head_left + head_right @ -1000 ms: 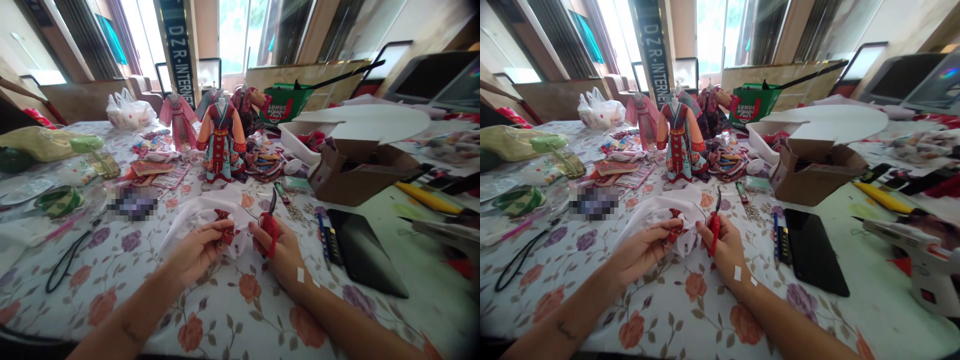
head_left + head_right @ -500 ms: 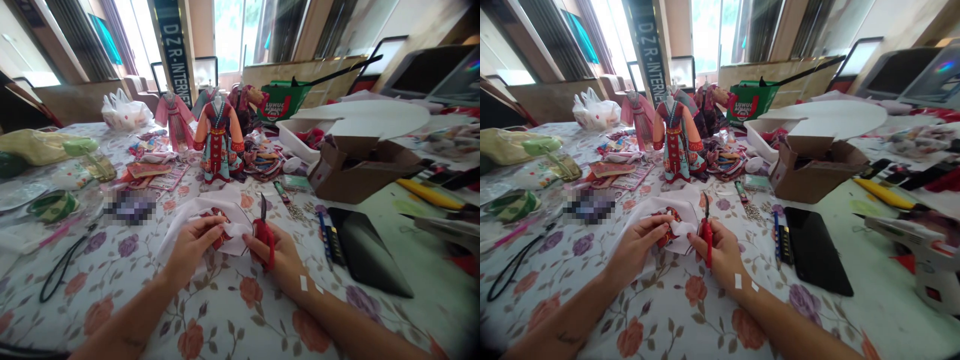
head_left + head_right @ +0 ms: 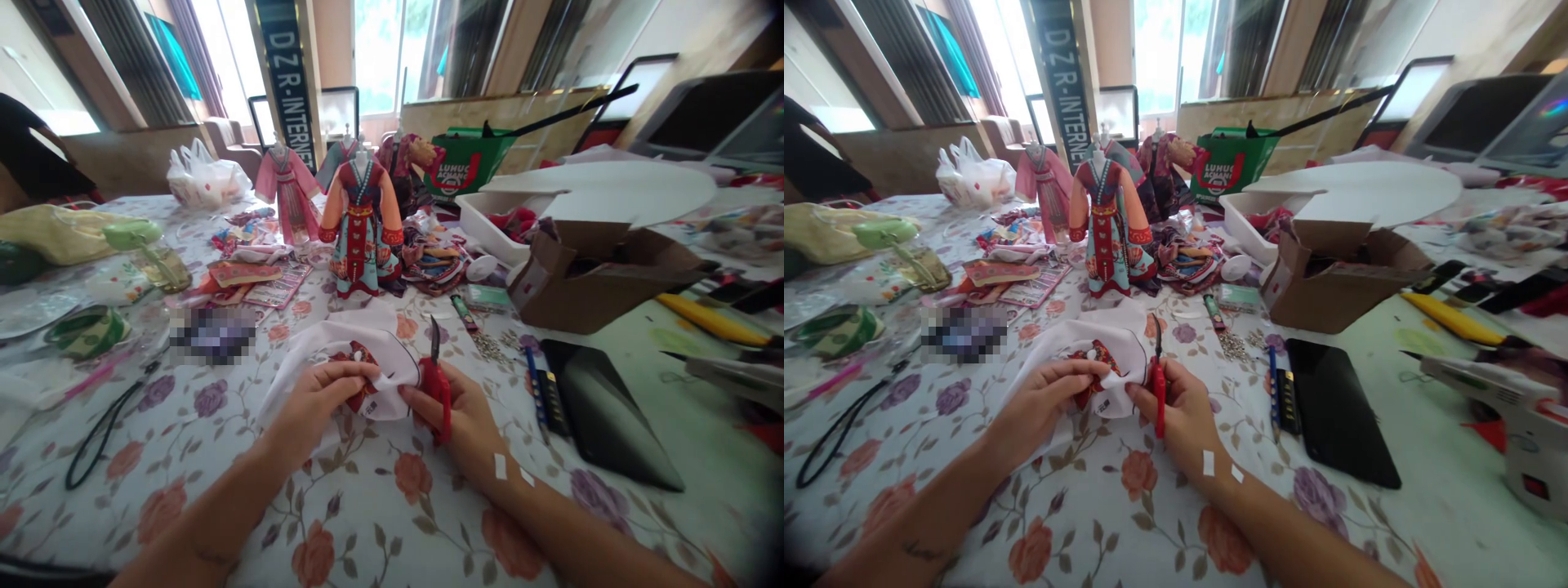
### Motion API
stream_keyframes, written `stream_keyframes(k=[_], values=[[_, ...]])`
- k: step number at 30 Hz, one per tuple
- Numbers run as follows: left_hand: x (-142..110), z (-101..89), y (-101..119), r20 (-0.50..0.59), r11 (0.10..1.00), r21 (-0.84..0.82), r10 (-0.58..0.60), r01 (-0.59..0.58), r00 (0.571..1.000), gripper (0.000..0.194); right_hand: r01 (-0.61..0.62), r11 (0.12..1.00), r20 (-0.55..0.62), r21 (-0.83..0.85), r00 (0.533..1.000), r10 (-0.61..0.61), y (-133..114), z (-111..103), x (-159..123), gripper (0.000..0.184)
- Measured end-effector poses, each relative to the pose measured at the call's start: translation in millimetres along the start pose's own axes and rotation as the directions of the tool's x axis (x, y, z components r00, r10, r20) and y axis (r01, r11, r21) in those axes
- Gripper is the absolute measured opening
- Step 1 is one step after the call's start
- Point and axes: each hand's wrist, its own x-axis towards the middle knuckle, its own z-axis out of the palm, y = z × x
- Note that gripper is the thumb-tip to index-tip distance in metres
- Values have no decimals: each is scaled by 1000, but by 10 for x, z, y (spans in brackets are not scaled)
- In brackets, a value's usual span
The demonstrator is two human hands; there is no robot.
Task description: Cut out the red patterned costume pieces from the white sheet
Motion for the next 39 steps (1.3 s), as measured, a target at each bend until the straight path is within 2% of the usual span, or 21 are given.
stream_keyframes(k=[5,11,14,17,22,27,31,36,38,39], values=[[33,-24,-45,-77,997,-16,79,-80,994,19,0,1000,8,-7,1000,0,-43,5,-24,29],[28,19,-39,-71,992,-53,108,-112,992,24,18,1000,2,24,1000,-18,-46,20,-44,28],[12,78,-19,-71,978,-151,135,-145,988,24,-10,997,75,72,997,4,-35,41,-39,27],[2,139,-10,-70,955,-276,93,-108,993,22,-26,995,124,100,992,13,-29,35,-15,27],[27,172,-60,-146,940,-331,33,-81,989,15,111,990,-30,87,994,-109,-42,-52,63,19],[47,149,-92,-66,951,-309,-22,1,998,15,89,995,-10,44,996,-88,-80,-41,50,20],[53,106,-85,-79,970,-242,20,-39,997,22,92,996,-25,0,995,-92,-78,4,17,21],[62,45,-52,-138,977,-168,112,-135,984,27,218,974,-228,53,953,-201,-97,-39,-16,21],[56,28,-21,-173,977,-145,132,-158,976,30,235,967,-213,95,954,-211,-116,-49,-66,24],[51,21,-5,-191,976,-131,145,-171,971,32,207,974,-140,96,971,-192,-121,-44,-99,29]])
